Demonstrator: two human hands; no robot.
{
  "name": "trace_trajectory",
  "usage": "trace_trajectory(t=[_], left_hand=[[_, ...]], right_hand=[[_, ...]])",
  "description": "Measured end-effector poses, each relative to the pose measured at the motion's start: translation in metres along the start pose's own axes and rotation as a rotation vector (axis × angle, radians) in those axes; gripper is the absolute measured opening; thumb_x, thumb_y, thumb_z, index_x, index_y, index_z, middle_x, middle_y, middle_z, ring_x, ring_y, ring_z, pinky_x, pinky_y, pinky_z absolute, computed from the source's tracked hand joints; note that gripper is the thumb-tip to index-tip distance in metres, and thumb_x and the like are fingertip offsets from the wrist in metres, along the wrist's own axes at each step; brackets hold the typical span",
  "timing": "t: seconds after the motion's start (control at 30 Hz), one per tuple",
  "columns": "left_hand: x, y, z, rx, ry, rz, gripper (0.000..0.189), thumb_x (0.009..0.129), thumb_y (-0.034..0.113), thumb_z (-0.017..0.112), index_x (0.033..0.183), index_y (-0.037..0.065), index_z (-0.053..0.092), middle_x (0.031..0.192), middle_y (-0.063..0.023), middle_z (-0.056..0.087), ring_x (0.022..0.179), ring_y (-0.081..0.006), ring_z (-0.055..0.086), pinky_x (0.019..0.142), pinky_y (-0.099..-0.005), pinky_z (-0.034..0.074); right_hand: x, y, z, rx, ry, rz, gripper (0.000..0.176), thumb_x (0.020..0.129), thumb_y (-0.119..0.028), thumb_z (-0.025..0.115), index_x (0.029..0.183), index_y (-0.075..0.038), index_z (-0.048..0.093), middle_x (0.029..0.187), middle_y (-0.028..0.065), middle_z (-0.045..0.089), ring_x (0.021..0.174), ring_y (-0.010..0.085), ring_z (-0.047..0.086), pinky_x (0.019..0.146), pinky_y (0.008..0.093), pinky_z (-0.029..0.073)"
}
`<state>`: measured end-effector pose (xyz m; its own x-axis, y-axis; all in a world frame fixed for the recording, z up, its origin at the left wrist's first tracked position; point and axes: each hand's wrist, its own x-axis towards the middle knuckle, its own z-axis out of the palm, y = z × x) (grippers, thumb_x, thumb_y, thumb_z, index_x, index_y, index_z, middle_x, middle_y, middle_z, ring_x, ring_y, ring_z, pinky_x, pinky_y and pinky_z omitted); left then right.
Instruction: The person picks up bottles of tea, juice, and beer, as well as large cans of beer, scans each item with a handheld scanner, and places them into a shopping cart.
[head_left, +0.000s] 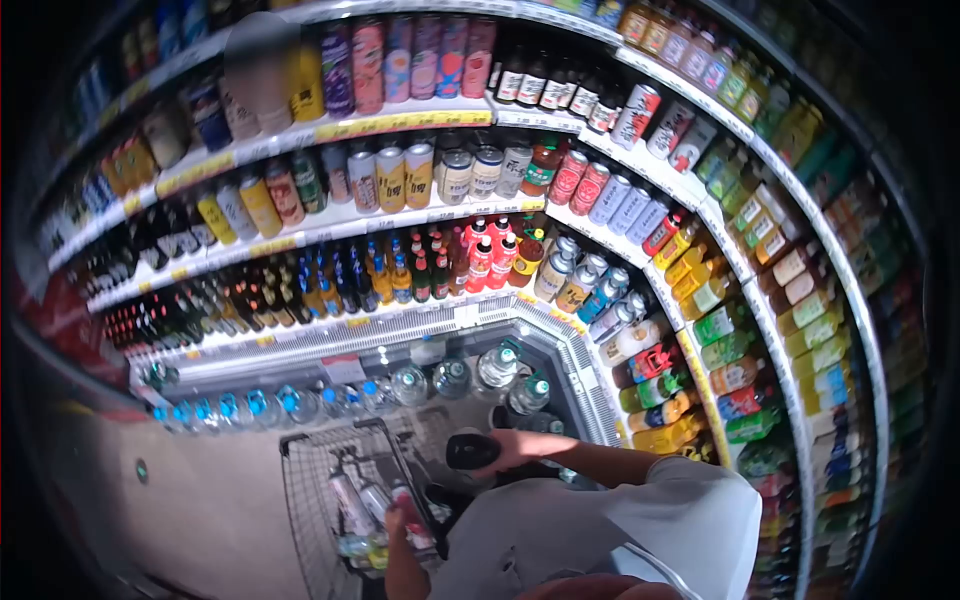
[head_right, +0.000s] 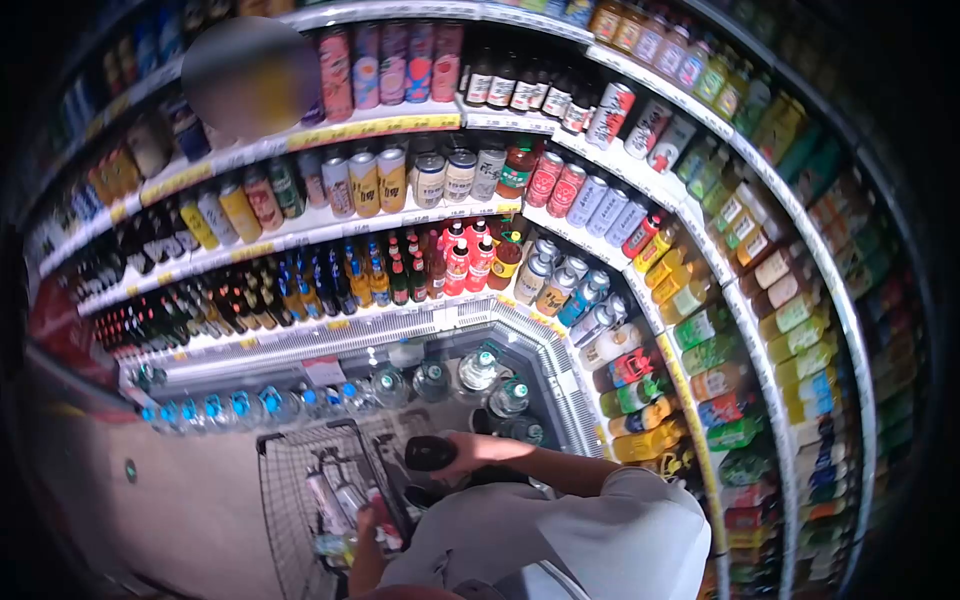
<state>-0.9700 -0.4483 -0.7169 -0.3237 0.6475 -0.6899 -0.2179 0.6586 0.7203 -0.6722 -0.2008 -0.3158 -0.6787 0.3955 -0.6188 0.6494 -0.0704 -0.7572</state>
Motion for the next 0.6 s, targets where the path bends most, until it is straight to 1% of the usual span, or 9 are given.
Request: trace_trajectory(t=[0.03,0.07,0.1,0.23,0.33,0.4,0.43,0.53,0.6], left_hand=[[-0.004,0.007,0.006,0.101,0.103,-0.094,0.033,0.084,0.013,0.054,0.108,-0.005,0.069,0.085,-0.0143,0.071,0.073,-0.0231,0.071,0.063,-0.0367,0.057],[-0.014,0.021,0.009,-0.013,0.01,-0.094,0.022,0.093,0.021,0.054,0.101,0.002,0.064,0.073,-0.0072,0.064,0.057,-0.0183,0.062,0.049,-0.0313,0.052],[-0.017,0.026,0.01,-0.148,0.002,-0.174,0.023,0.094,0.022,0.055,0.104,0.003,0.064,0.074,-0.0061,0.065,0.058,-0.0182,0.062,0.051,-0.032,0.053],[-0.025,0.049,-0.009,-0.191,0.073,-0.285,0.035,0.097,0.028,0.054,0.123,0.005,0.056,0.095,-0.0119,0.068,0.082,-0.0266,0.069,0.065,-0.0416,0.057],[-0.014,0.081,-0.029,-0.191,0.315,-0.293,0.037,0.098,0.03,0.052,0.123,0.003,0.054,0.097,-0.0128,0.068,0.085,-0.0269,0.068,0.066,-0.0419,0.056],[-0.005,0.116,-0.047,-0.086,0.542,-0.205,0.035,0.094,0.027,0.054,0.109,-0.003,0.061,0.098,-0.018,0.067,0.091,-0.0296,0.066,0.078,-0.0447,0.054],[0.012,0.133,-0.057,0.211,0.702,-0.048,0.043,0.097,0.03,0.053,0.112,-0.009,0.061,0.103,-0.0244,0.067,0.099,-0.0363,0.065,0.086,-0.0467,0.052],[0.022,0.209,-0.056,0.541,0.74,0.199,0.046,0.099,0.029,0.055,0.119,-0.012,0.058,0.112,-0.0285,0.066,0.108,-0.0404,0.063,0.092,-0.0481,0.049],[0.037,0.267,-0.05,0.691,0.683,0.566,0.044,0.098,0.026,0.058,0.122,-0.01,0.058,0.117,-0.0289,0.063,0.109,-0.0406,0.062,0.095,-0.0475,0.048]], right_hand=[[0.0,0.005,-0.005,0.034,0.001,-0.087,0.035,0.081,-0.039,0.082,0.088,-0.007,0.07,0.069,0.001,0.066,0.062,0.0095,0.059,0.06,0.0297,0.047],[0.004,0.022,-0.004,0.112,0.083,-0.163,0.035,0.082,-0.04,0.081,0.082,-0.007,0.069,0.063,-0.001,0.062,0.056,0.0091,0.056,0.054,0.0281,0.044],[0.01,0.04,-0.002,0.192,0.166,-0.238,0.036,0.083,-0.041,0.08,0.076,-0.008,0.068,0.058,-0.003,0.059,0.05,0.0087,0.054,0.048,0.0266,0.041],[0.011,0.063,-0.03,0.265,0.162,-0.234,0.033,0.082,-0.038,0.082,0.083,-0.007,0.069,0.063,-0.0027,0.06,0.054,0.0085,0.055,0.052,0.0261,0.044],[-0.013,0.044,-0.066,0.275,0.155,-0.091,0.039,0.081,-0.035,0.083,0.104,-0.007,0.069,0.077,-0.0008,0.064,0.063,0.0079,0.058,0.058,0.0264,0.047],[-0.011,0.058,-0.08,0.327,0.185,-0.14,0.039,0.081,-0.036,0.083,0.103,-0.007,0.07,0.077,-0.0006,0.065,0.066,0.0082,0.058,0.061,0.027,0.047],[-0.01,0.065,-0.09,0.359,0.22,-0.167,0.039,0.082,-0.038,0.083,0.102,-0.007,0.071,0.078,-0.0004,0.066,0.068,0.0085,0.059,0.064,0.0276,0.047],[0.001,0.09,-0.12,0.326,0.265,-0.245,0.045,0.082,-0.04,0.083,0.105,-0.003,0.069,0.083,0.0025,0.069,0.078,0.0138,0.063,0.074,0.0319,0.05],[0.005,0.096,-0.142,0.314,0.308,-0.231,0.05,0.082,-0.041,0.083,0.106,0.0,0.067,0.087,0.0066,0.07,0.087,0.0184,0.063,0.083,0.0357,0.05]])
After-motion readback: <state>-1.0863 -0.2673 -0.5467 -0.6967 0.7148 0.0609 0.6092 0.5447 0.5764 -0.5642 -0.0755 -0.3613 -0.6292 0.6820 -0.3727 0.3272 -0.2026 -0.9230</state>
